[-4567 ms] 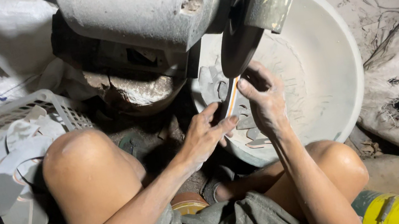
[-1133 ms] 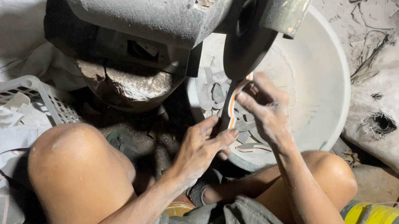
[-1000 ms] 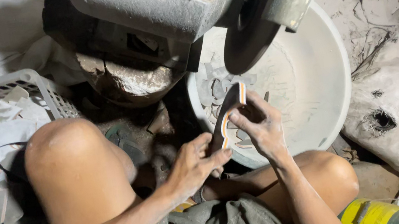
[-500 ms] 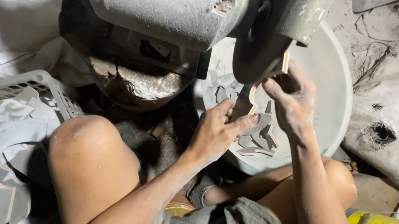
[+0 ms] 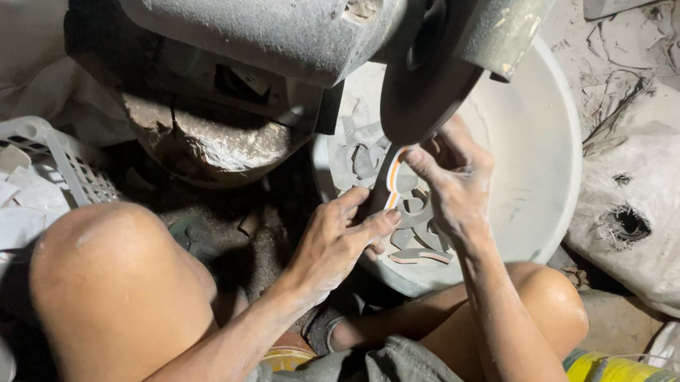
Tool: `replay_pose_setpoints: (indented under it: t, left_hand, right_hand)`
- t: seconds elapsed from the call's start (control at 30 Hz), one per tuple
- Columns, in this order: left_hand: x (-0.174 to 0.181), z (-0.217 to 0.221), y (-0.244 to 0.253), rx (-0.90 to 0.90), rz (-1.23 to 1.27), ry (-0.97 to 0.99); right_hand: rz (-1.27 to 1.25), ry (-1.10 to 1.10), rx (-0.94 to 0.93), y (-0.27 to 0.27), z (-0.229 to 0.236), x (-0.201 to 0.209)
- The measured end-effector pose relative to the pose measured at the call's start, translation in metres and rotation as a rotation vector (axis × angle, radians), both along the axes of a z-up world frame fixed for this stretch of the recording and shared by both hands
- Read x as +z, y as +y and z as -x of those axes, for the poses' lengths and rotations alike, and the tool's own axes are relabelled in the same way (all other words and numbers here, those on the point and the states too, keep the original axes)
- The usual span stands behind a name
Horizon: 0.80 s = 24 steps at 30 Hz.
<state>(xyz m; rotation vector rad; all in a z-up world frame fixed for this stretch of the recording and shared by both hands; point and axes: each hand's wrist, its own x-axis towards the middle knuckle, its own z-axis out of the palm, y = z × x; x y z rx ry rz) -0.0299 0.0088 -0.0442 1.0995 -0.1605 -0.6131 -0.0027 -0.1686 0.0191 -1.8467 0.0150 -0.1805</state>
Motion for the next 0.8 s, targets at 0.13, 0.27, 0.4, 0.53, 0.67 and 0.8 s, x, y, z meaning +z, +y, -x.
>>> replay_pose_setpoints:
  t: [0.13, 0.27, 0.4, 0.53, 0.67, 0.8]
  left_hand:
    - [-0.013, 0.020, 0.015, -0.044, -0.082, 0.032]
    - [-0.016, 0.045, 0.029, -0.051, -0.240, 0.172]
    - [-0.008, 0.050, 0.028, -0.009, -0.352, -0.058]
    - [0.003, 0.028, 0.009, 0.029, -0.346, -0.191]
    - [0.009, -0.009, -0.008, -0.022, -0.248, -0.181]
    - [0.012, -0.032, -0.014, -0.061, 0.033, -0.116]
  right_hand:
    - [0.084, 0.009, 0.021, 0.009, 0.021, -0.013]
    - [0.136, 0.165, 0.009, 0.007, 0.052, -0.028]
    - [-0.086, 0.194, -0.026, -0.008, 0.057, -0.036]
    - [-0.171, 0.095, -0.054, -0.022, 0.044, -0.029]
    - [-0.063, -0.010, -0.060, -0.029, 0.021, -0.007]
    - [0.004, -0.066, -0.054, -0.026, -0.006, 0.015]
